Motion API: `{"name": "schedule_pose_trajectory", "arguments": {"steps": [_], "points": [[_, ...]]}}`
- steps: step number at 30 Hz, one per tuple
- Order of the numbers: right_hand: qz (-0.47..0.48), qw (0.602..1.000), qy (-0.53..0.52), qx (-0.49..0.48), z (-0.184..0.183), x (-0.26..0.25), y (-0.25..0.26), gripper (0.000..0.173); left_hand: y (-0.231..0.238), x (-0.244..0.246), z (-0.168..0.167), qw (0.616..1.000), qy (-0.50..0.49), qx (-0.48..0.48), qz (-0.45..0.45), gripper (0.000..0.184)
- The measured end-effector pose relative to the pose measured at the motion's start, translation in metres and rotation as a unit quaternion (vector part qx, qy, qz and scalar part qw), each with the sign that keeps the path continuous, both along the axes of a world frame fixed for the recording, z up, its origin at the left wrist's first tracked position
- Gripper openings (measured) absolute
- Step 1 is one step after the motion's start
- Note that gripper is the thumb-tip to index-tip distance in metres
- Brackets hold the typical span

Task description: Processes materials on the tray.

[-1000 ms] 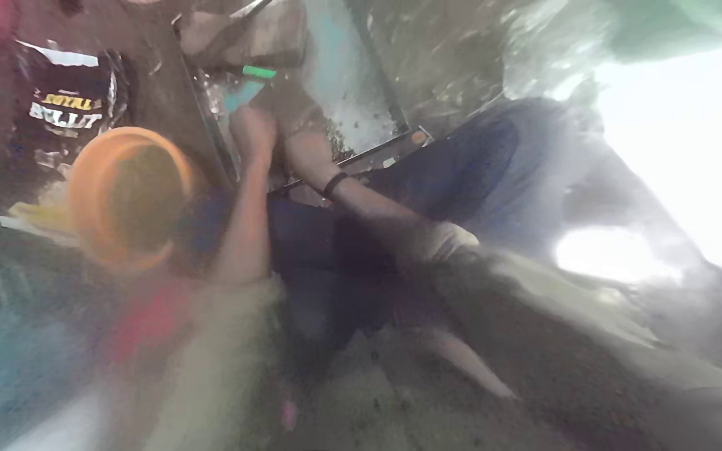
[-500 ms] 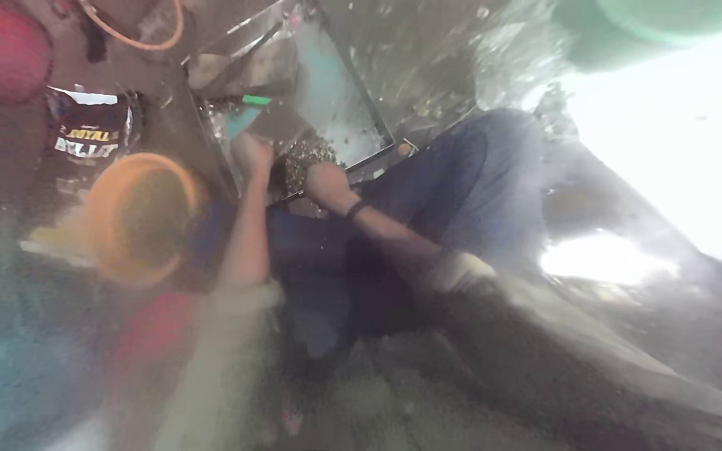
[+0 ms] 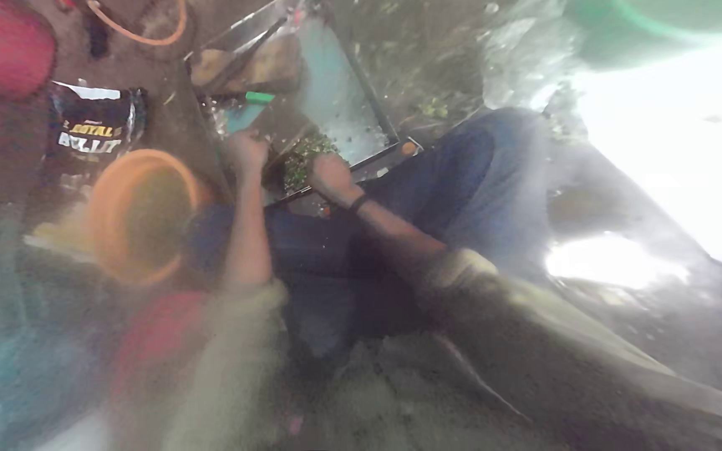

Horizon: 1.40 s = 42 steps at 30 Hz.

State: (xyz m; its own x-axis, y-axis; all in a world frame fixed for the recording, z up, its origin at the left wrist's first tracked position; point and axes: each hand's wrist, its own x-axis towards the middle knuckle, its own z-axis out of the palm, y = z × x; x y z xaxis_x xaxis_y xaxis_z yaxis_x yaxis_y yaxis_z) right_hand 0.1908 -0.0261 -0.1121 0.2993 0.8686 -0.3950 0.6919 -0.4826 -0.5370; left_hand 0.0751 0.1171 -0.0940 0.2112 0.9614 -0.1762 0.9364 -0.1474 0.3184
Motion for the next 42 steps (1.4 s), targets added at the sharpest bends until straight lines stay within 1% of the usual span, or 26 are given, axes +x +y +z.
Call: {"name": "schedule_pose_trajectory", "arguments": {"steps": [2,5,8,10,12,14,19,23,27,30,33,35,37,39,42], "points": [[0.001,1.000,-0.001,-0.015,0.005,0.003,0.001,0.036,-0.002,-0.002,0.006,1.000,-0.011,-0.014,0.019,0.030],[-0.005,1.000,-0.011,-0.023,0.012,0.007,0.002,0.035,-0.002,-0.006,0.006,0.998,-0.037,-0.045,0.039,0.030],[-0.034,0.999,0.024,-0.026,0.018,0.013,0.002,0.030,-0.002,-0.006,0.001,0.996,-0.057,-0.047,0.044,0.029],[-0.047,0.997,0.055,-0.002,0.011,0.014,0.004,0.028,-0.002,-0.004,-0.001,0.997,-0.046,-0.040,0.038,0.027],[-0.044,0.996,0.075,0.023,0.005,0.014,0.007,0.033,-0.005,0.000,0.002,0.999,-0.017,-0.020,0.026,0.025],[-0.040,0.995,0.084,0.022,0.000,0.013,0.009,0.035,-0.011,0.004,0.009,1.000,0.019,-0.011,0.014,0.025],[-0.042,0.995,0.089,0.016,-0.001,0.009,0.013,0.034,-0.012,0.007,0.001,1.000,0.024,0.010,0.005,0.025],[-0.022,0.998,0.063,0.009,0.011,0.008,0.013,0.032,-0.010,0.011,-0.001,0.999,0.042,0.014,0.002,0.028],[0.015,1.000,-0.003,-0.023,0.018,0.002,0.024,0.032,-0.011,0.013,0.002,0.998,0.060,0.019,0.001,0.027],[0.040,0.999,-0.030,-0.007,0.024,-0.004,0.034,0.028,-0.011,0.012,0.002,0.997,0.066,0.029,-0.004,0.024],[0.062,0.996,-0.050,0.034,0.021,-0.008,0.048,0.028,-0.011,0.013,0.000,0.996,0.086,0.023,-0.007,0.023],[0.070,0.994,-0.064,0.060,0.013,-0.009,0.061,0.032,-0.011,0.014,0.001,0.995,0.094,0.023,-0.005,0.024],[0.084,0.993,-0.063,0.062,0.011,-0.011,0.069,0.032,-0.012,0.015,0.002,0.995,0.099,0.025,0.001,0.024],[0.100,0.991,-0.067,0.054,0.011,-0.013,0.074,0.028,-0.014,0.016,0.003,0.994,0.101,0.032,0.013,0.024],[0.111,0.991,-0.063,0.049,0.009,-0.016,0.076,0.025,-0.015,0.017,0.003,0.996,0.076,0.039,0.024,0.028]]}}
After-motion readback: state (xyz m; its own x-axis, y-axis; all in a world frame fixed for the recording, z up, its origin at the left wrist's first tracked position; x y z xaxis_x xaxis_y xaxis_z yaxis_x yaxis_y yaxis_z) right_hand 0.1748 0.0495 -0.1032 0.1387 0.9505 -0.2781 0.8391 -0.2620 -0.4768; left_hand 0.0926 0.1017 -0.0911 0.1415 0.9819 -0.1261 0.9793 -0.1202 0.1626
